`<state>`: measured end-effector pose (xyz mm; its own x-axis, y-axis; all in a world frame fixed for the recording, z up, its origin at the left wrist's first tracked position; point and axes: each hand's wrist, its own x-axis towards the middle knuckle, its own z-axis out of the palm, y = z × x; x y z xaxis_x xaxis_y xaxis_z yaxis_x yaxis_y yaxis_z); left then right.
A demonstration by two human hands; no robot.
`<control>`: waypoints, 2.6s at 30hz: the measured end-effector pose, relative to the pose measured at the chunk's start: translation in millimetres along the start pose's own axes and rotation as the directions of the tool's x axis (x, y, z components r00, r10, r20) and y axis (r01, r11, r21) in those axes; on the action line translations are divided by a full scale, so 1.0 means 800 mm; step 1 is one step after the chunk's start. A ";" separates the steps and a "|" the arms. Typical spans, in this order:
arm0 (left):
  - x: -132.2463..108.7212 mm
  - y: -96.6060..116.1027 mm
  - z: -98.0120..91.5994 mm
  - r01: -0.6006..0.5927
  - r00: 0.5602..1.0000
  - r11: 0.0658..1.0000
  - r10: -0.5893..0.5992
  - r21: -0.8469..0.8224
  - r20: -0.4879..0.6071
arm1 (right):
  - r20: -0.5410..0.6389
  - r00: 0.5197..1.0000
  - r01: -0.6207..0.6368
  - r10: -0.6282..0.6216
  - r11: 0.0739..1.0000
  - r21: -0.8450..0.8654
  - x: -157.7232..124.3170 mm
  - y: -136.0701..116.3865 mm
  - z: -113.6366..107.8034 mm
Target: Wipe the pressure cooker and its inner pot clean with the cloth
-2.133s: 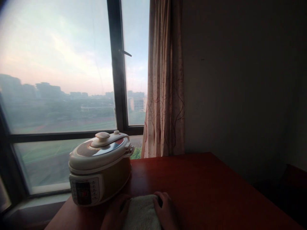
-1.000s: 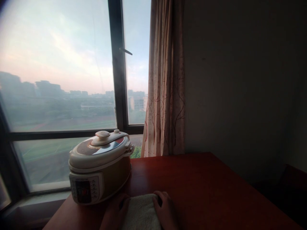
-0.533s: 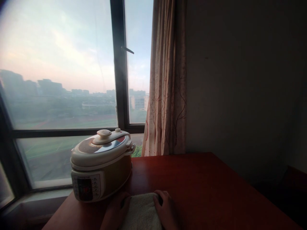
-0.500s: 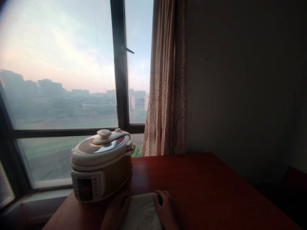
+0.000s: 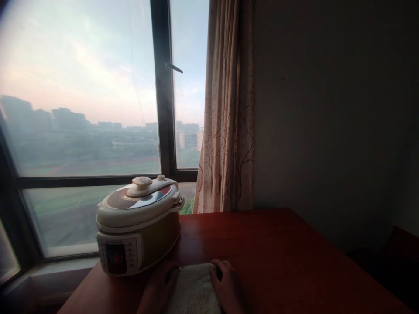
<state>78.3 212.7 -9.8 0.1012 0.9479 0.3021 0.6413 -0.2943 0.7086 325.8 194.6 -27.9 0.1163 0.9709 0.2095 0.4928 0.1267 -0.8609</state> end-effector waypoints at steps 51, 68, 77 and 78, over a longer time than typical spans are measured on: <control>-0.009 0.001 -0.007 0.013 0.998 1.000 -0.013 0.005 -0.057 | -0.001 1.000 -0.008 0.008 1.000 0.014 -0.010 -0.011 0.003; -0.010 0.007 -0.011 0.041 0.995 0.999 -0.042 -0.016 -0.095 | 0.023 1.000 0.000 0.000 0.999 0.039 -0.001 0.023 0.017; -0.023 0.004 -0.029 0.041 0.945 0.987 -0.089 -0.157 -0.314 | -0.045 0.994 -0.084 0.096 0.973 0.215 -0.008 0.001 0.007; -0.029 0.003 -0.035 0.018 0.941 0.988 -0.068 -0.153 -0.331 | -0.051 0.991 -0.104 0.120 0.962 0.254 -0.008 0.000 0.006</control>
<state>56.0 186.4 2.9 -0.2001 0.8718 0.4471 0.5192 -0.2927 0.8030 321.2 189.6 -31.2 0.2183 0.9675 0.1275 0.2423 0.0728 -0.9675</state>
